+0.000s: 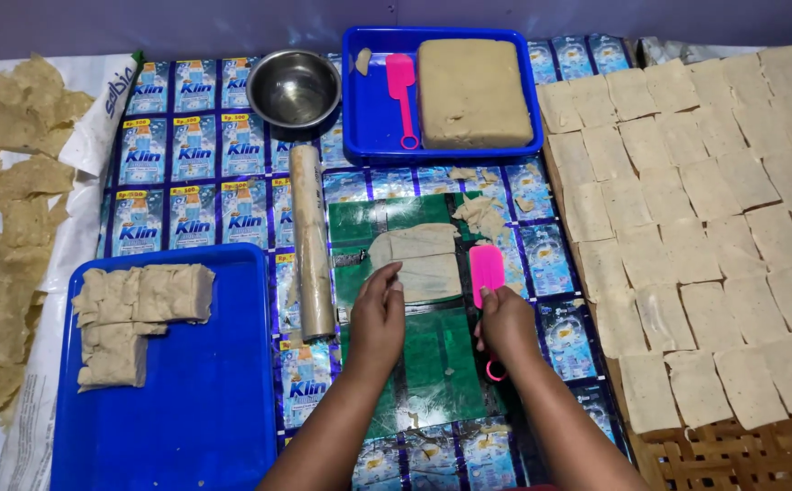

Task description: Rolling out dough into thin squares and arranging them on a drying tray.

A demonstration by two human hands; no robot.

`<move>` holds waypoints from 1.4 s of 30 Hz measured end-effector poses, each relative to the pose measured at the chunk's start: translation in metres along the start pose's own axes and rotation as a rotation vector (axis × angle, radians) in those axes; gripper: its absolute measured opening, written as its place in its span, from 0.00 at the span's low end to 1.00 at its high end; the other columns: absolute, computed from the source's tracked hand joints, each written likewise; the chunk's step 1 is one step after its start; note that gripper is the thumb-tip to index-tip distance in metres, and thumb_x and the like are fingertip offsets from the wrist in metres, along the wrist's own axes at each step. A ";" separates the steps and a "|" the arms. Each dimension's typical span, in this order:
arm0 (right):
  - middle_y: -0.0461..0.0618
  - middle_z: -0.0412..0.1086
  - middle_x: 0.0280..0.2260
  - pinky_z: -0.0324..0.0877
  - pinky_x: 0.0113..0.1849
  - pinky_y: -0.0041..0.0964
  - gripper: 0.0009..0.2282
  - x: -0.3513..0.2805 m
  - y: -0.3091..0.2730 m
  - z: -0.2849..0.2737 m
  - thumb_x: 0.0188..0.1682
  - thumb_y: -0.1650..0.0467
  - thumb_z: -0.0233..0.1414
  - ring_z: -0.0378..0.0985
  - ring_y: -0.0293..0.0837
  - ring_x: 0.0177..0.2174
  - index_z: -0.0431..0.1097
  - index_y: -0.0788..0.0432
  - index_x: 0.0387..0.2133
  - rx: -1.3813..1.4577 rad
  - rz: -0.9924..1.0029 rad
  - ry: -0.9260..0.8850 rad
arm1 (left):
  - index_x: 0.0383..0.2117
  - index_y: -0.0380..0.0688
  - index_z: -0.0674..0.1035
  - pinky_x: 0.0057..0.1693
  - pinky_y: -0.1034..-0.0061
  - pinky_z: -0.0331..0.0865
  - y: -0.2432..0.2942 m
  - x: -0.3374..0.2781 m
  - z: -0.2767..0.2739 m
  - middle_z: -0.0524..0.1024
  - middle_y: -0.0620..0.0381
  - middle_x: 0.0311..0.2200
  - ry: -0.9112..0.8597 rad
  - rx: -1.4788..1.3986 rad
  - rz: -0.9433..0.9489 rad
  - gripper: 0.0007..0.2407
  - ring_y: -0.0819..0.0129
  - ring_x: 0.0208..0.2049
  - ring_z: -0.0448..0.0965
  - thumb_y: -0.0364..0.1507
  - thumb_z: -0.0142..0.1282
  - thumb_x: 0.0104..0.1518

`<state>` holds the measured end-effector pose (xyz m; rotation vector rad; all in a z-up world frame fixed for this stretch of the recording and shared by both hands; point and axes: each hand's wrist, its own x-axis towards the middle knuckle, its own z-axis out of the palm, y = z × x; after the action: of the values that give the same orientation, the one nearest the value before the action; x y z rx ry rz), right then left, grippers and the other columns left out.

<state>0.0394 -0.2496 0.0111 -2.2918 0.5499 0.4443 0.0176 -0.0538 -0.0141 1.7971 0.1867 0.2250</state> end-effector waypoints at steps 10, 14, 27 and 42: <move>0.58 0.78 0.34 0.76 0.37 0.59 0.16 -0.041 -0.008 0.043 0.57 0.56 0.39 0.82 0.63 0.35 0.68 0.46 0.50 -0.495 -0.307 0.041 | 0.64 0.31 0.67 0.65 0.53 0.64 -0.018 0.014 0.023 0.68 0.30 0.62 -0.067 -0.831 -0.709 0.23 0.40 0.63 0.70 0.38 0.38 0.71; 0.52 0.67 0.34 0.70 0.22 0.45 0.25 -0.063 -0.012 0.048 0.46 0.72 0.53 0.74 0.48 0.23 0.64 0.57 0.61 -0.679 -0.771 0.318 | 0.54 0.24 0.72 0.51 0.65 0.75 -0.018 0.021 0.008 0.77 0.36 0.44 0.054 -1.139 -0.888 0.30 0.55 0.41 0.79 0.47 0.33 0.69; 0.48 0.67 0.29 0.65 0.16 0.40 0.22 -0.056 0.042 0.021 0.52 0.69 0.51 0.68 0.42 0.16 0.62 0.54 0.62 -0.442 -0.550 0.229 | 0.46 0.32 0.84 0.35 0.81 0.71 0.006 0.029 -0.026 0.81 0.52 0.28 0.103 -0.301 -0.642 0.15 0.73 0.25 0.75 0.31 0.57 0.59; 0.63 0.76 0.45 0.78 0.45 0.53 0.33 -0.023 -0.005 0.050 0.54 0.46 0.38 0.81 0.57 0.44 0.70 0.63 0.53 1.549 0.157 -0.553 | 0.45 0.35 0.84 0.35 0.71 0.82 0.061 0.035 -0.046 0.85 0.47 0.28 -0.355 -0.446 -0.627 0.12 0.66 0.27 0.85 0.29 0.55 0.62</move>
<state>0.0151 -0.2041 -0.0096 -0.6116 0.4894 0.4435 0.0400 -0.0167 0.0574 1.2356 0.3994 -0.4651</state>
